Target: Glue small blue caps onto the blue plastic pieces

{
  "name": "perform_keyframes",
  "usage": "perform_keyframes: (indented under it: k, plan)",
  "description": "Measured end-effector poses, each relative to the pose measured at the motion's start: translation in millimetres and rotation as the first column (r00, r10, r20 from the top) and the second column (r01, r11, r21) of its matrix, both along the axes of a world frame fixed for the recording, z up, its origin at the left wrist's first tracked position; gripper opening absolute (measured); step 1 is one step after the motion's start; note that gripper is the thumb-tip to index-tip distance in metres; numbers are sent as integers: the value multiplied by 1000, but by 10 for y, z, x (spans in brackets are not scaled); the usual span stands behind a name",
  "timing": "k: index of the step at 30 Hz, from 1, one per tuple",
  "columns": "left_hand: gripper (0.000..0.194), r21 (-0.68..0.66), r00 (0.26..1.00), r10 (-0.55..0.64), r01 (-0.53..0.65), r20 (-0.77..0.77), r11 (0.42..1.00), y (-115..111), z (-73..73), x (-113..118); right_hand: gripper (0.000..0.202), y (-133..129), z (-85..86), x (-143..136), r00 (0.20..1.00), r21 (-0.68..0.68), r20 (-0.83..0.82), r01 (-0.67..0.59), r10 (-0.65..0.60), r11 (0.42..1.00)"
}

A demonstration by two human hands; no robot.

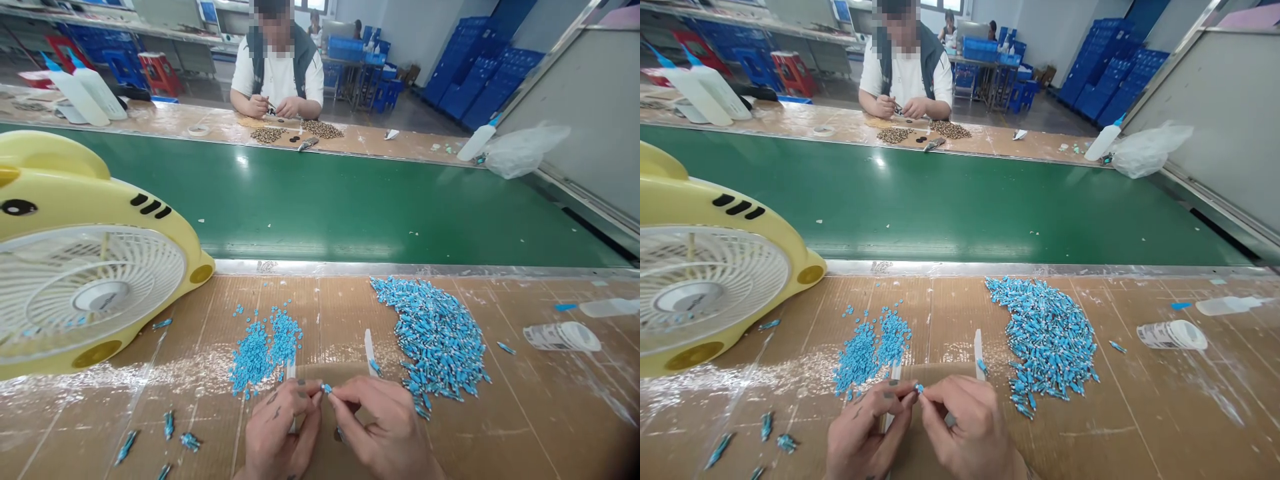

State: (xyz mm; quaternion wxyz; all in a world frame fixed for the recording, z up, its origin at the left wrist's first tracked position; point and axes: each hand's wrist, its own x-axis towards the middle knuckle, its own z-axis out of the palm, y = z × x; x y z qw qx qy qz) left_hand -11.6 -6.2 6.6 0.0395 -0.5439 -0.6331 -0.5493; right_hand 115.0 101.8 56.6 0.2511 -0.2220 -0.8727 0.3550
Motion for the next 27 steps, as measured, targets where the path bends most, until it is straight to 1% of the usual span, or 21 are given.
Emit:
perform_keyframes:
  k: [3, 6, 9, 11, 15, 19, 22, 24, 27]
  plan:
    - [22, -11, 1000, 25, -25, 2, 1000, -11, -17, 24, 20, -10, -5, -3, 999, 27, -33, -13, 14, 1000]
    - [22, 1, 999, 32, -32, 4, 999, -20, -2, 33, 18, -21, -19, -14, 996, 50, -88, -26, 30, 998]
    - [24, 9, 999, 39, -39, 29, 999, -31, 55, 29, 15, -39, -36, -29, 985, 98, -161, -48, 64, 994]
    - [25, 23, 998, 54, -54, 40, 998, -44, 102, 27, 15, -54, -41, -38, 971, 152, -225, -51, 84, 987]
    - [27, 69, 997, 79, -78, -3, 995, -73, 170, 56, 16, -79, -40, -43, 942, 247, -314, -40, 119, 968]
    - [28, 97, 984, 173, -176, 38, 980, -54, 189, 136, 17, -89, -46, -28, 928, 284, -354, -17, 121, 959]
    - [22, 168, 965, 260, -259, 13, 951, -10, 199, 168, 18, -86, -56, -19, 922, 300, -366, -14, 129, 954]
    - [21, 206, 959, 282, -273, -11, 940, 7, 215, 162, 17, -86, -68, -13, 919, 312, -373, -8, 130, 950]
    - [23, 164, 969, 248, -241, -19, 956, -6, 254, 135, 17, -93, -87, 10, 919, 330, -365, -22, 149, 944]
